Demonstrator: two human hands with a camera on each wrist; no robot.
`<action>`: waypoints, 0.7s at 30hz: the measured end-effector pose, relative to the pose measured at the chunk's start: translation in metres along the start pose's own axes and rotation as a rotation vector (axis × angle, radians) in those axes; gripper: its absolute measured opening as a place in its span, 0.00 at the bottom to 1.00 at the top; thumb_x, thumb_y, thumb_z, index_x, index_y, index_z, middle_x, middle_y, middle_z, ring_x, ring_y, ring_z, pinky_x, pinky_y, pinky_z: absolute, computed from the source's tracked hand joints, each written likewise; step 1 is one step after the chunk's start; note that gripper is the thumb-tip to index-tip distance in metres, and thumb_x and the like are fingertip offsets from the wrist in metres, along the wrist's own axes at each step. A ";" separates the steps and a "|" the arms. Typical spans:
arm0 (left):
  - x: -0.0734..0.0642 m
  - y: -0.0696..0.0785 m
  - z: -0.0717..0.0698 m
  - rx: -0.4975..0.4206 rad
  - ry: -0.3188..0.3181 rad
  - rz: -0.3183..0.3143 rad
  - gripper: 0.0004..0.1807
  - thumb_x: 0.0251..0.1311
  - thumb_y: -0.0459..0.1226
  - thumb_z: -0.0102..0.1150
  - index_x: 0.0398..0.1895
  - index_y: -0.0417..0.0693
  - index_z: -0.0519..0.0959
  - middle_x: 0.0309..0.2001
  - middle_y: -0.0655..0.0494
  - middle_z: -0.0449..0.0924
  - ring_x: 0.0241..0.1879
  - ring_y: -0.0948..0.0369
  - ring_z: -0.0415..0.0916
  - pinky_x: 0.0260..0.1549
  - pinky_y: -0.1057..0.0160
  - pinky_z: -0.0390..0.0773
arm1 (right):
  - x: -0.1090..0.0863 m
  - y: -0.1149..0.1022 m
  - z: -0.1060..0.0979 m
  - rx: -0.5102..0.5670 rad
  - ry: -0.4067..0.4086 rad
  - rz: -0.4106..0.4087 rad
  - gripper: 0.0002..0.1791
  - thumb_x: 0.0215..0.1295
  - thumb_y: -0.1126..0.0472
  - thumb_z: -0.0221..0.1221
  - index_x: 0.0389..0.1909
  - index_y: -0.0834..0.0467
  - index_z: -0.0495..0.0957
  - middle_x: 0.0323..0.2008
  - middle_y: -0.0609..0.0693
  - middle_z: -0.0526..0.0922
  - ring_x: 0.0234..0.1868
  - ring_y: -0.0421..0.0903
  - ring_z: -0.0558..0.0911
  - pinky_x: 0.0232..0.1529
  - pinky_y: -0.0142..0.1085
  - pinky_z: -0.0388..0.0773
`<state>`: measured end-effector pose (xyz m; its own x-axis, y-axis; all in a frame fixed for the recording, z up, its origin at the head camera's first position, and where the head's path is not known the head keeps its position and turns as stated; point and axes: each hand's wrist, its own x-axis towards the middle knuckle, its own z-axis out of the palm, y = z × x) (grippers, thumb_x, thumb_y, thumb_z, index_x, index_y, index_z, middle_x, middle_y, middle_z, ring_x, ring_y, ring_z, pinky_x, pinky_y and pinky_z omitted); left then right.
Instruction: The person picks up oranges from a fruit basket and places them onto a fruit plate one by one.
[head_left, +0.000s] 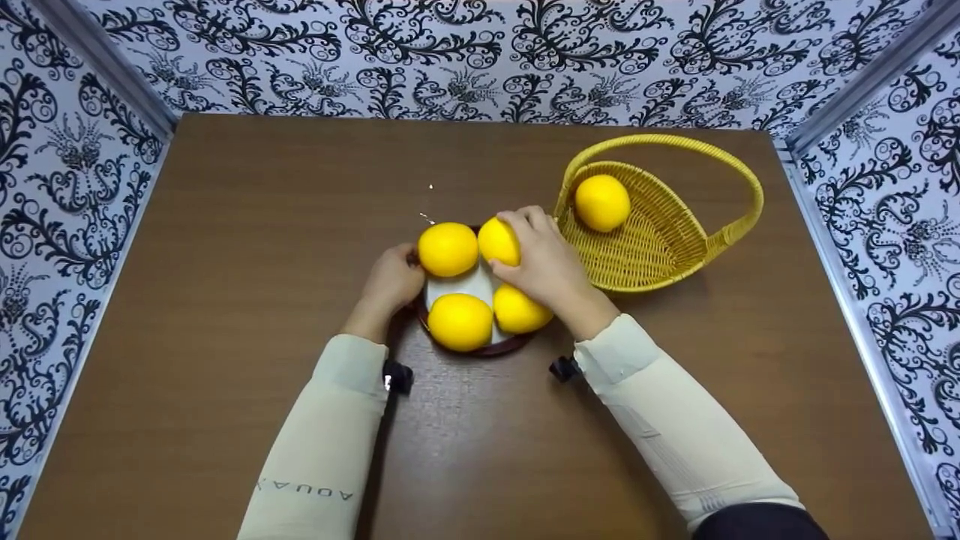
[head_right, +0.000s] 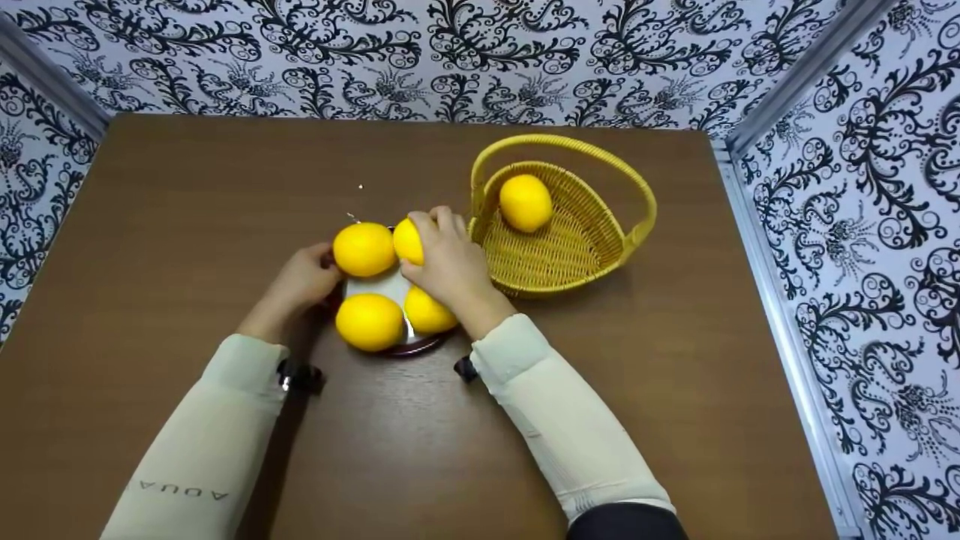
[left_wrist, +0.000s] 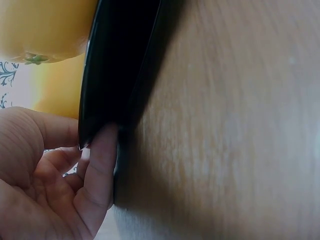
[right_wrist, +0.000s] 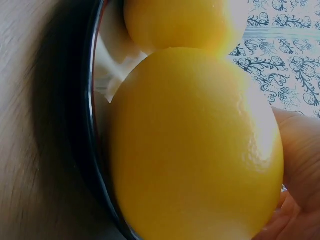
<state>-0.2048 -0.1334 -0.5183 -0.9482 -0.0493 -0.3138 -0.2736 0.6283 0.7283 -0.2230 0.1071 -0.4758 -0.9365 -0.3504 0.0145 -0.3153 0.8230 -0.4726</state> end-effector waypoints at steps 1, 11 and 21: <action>0.000 0.000 0.000 0.003 0.003 0.002 0.24 0.68 0.34 0.47 0.67 0.42 0.76 0.62 0.41 0.81 0.61 0.46 0.76 0.67 0.47 0.72 | 0.000 0.000 0.000 -0.003 -0.001 -0.001 0.38 0.64 0.45 0.69 0.73 0.50 0.69 0.66 0.56 0.70 0.64 0.56 0.72 0.59 0.56 0.77; 0.000 -0.001 0.000 0.013 0.022 0.017 0.26 0.66 0.34 0.48 0.67 0.40 0.76 0.61 0.41 0.81 0.59 0.46 0.76 0.65 0.47 0.73 | 0.005 -0.004 0.001 -0.058 -0.063 0.048 0.39 0.64 0.44 0.67 0.74 0.48 0.68 0.66 0.55 0.69 0.64 0.55 0.71 0.54 0.57 0.80; 0.001 -0.003 0.001 0.015 0.028 0.008 0.25 0.66 0.34 0.48 0.65 0.41 0.77 0.58 0.42 0.82 0.55 0.46 0.75 0.63 0.47 0.74 | 0.007 -0.004 0.003 -0.049 -0.109 0.067 0.39 0.65 0.44 0.67 0.74 0.50 0.67 0.66 0.57 0.69 0.63 0.55 0.71 0.61 0.56 0.76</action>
<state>-0.2047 -0.1341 -0.5211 -0.9546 -0.0659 -0.2905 -0.2637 0.6404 0.7213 -0.2275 0.1001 -0.4761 -0.9341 -0.3386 -0.1130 -0.2623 0.8659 -0.4260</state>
